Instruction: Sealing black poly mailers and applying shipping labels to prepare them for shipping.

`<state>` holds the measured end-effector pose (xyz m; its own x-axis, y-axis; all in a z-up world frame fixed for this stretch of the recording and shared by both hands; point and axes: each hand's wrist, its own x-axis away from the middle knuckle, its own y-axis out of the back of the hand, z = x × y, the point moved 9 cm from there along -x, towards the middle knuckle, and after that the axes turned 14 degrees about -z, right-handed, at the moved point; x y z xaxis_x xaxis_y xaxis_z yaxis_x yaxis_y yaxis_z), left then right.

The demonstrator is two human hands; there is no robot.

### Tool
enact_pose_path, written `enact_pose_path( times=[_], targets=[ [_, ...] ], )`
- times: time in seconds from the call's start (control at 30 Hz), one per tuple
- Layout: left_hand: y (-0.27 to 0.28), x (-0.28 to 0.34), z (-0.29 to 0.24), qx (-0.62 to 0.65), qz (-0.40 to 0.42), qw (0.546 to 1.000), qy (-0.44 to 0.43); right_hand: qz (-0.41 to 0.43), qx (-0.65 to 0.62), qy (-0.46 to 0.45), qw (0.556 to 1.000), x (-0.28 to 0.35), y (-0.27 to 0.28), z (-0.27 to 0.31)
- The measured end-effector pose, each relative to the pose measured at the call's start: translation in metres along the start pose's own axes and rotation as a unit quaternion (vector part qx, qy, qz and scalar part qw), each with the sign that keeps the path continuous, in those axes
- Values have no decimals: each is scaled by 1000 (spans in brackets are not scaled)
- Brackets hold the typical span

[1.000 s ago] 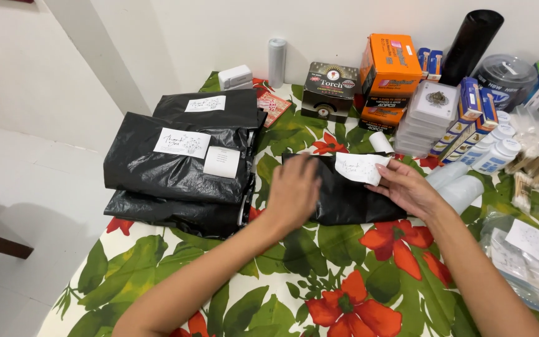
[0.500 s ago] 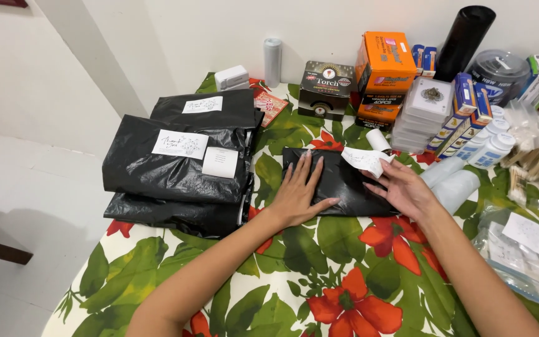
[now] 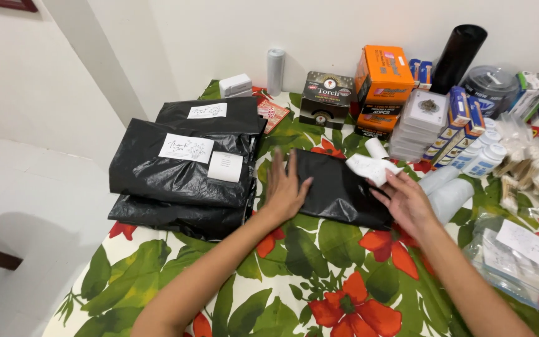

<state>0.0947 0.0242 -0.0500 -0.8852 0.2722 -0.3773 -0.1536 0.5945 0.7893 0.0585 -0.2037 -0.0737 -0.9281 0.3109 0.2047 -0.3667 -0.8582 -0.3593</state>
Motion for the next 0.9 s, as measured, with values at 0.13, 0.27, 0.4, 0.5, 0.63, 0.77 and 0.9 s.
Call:
enact_pose_path(
  times=[0.13, 0.27, 0.4, 0.5, 0.63, 0.77, 0.9],
  targets=[
    [33, 19, -9, 157, -66, 980, 100, -80, -104, 68, 989, 6, 6, -7],
    [26, 29, 13, 193, -60, 974, 99, -79, -122, 39, 989, 14, -4, -27],
    [12, 28, 28, 106, -73, 992, 9, -93, -125, 36, 987, 13, 9, -29],
    [40, 33, 0, 46, -128, 989, -62, -73, -96, 29, 992, 23, 8, -17],
    [45, 16, -17, 262, -105, 959, 33, 21, -46, 30, 998, 30, -18, 7],
    [-12, -12, -7, 407, 7, 896, 176, 102, 21, 58, 993, 14, -34, 21],
    [6, -19, -20, 416, -35, 888, 192, 148, 100, 78, 981, 2, -44, 29]
  ],
)
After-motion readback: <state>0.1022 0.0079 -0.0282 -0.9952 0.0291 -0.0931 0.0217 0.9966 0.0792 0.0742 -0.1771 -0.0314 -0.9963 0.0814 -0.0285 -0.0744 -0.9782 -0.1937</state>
